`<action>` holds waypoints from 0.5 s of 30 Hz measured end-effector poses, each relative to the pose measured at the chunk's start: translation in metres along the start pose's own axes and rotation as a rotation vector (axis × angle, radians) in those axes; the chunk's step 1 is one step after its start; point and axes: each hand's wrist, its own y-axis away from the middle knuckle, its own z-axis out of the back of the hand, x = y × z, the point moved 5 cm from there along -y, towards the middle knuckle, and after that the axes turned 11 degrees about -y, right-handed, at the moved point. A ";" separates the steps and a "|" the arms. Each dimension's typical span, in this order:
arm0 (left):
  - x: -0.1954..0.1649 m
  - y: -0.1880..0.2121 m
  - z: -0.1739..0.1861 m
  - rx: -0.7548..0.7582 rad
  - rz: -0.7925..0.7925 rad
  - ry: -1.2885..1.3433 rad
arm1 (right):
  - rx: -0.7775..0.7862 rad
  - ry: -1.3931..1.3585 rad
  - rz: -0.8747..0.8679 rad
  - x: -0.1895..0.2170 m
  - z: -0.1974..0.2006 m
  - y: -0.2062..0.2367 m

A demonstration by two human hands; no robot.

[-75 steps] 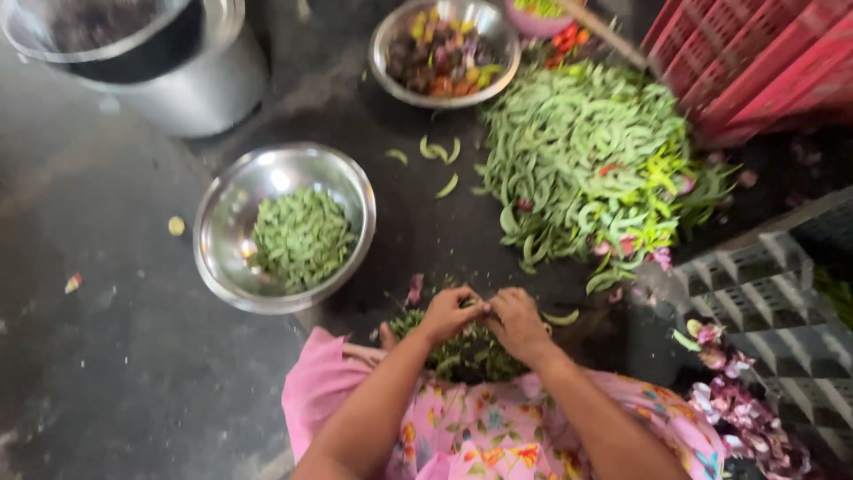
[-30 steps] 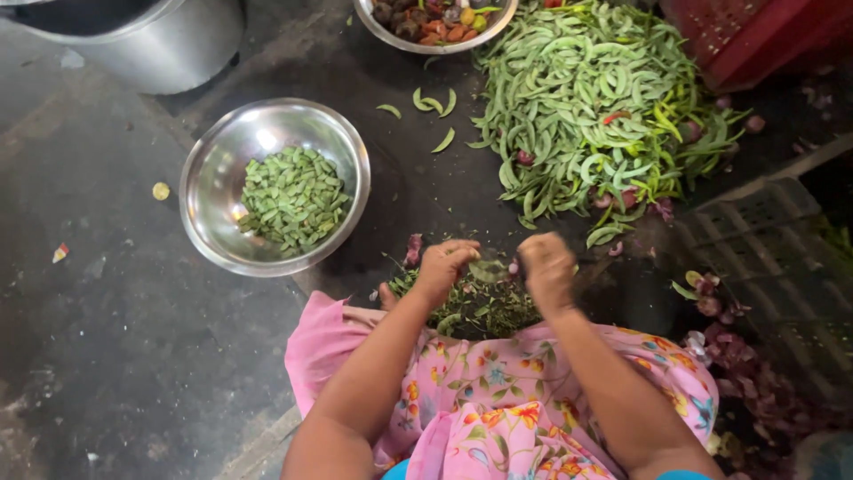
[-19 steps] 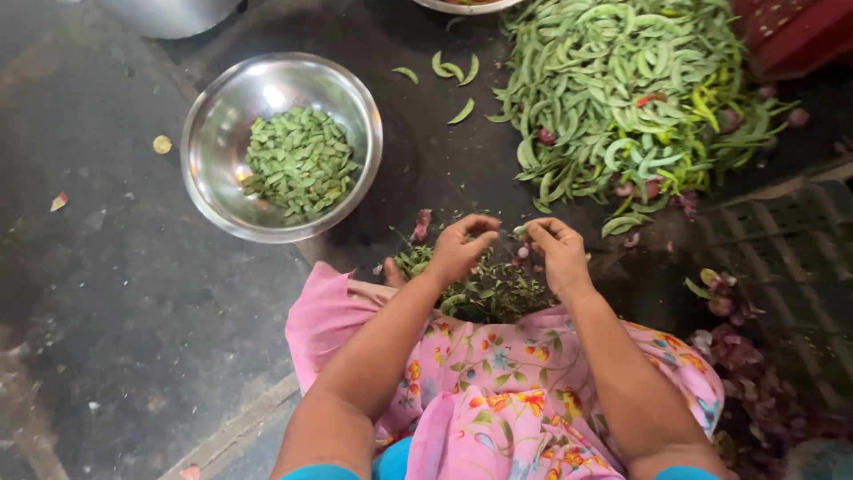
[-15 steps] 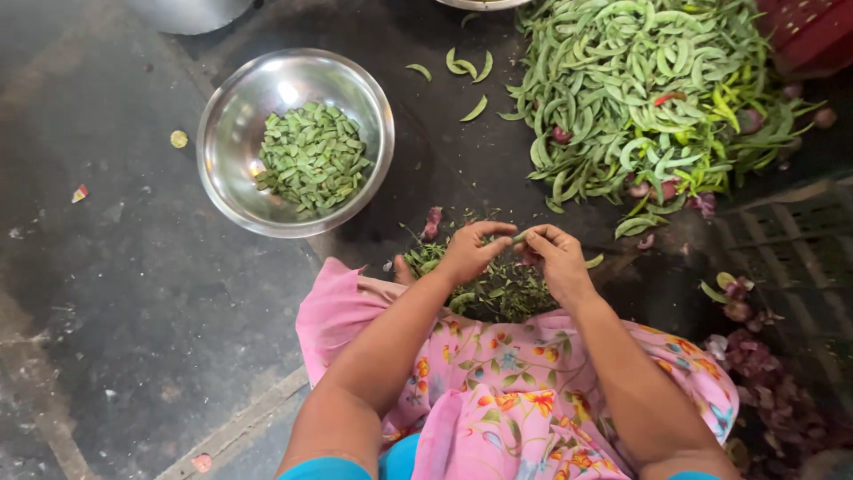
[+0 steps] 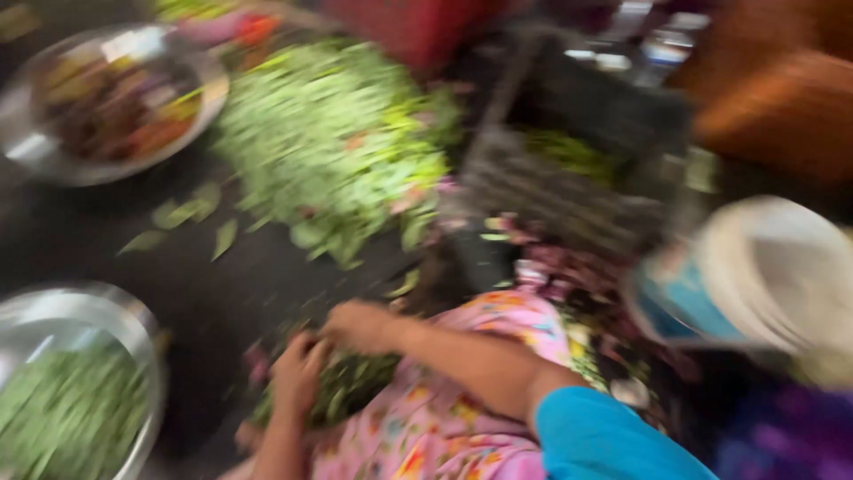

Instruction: The person sits on the floor and sorts through a pile of green vegetables, picking out unwanted parts and placing them into a metal bowl. The person handles the vegetables by hand, separating them into different piles.

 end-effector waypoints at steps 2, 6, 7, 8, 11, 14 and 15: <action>-0.003 0.005 -0.005 0.023 0.016 -0.089 | -0.135 -0.051 0.032 0.004 0.006 0.012; 0.008 0.011 -0.010 0.090 -0.006 -0.232 | -0.173 -0.075 0.090 0.017 0.001 0.023; 0.012 0.009 -0.014 0.125 -0.001 -0.202 | -0.200 -0.076 0.105 0.019 0.002 0.026; 0.018 0.007 -0.017 0.161 0.003 -0.170 | -0.205 0.002 0.120 0.022 0.000 0.028; 0.029 0.005 -0.029 0.265 0.026 -0.117 | -0.220 0.207 0.160 0.029 -0.003 0.039; 0.030 0.008 -0.037 0.324 0.007 -0.139 | -0.257 0.335 0.222 0.035 -0.007 0.053; 0.028 0.011 -0.038 0.333 -0.006 -0.155 | -0.286 0.364 0.232 0.037 -0.007 0.058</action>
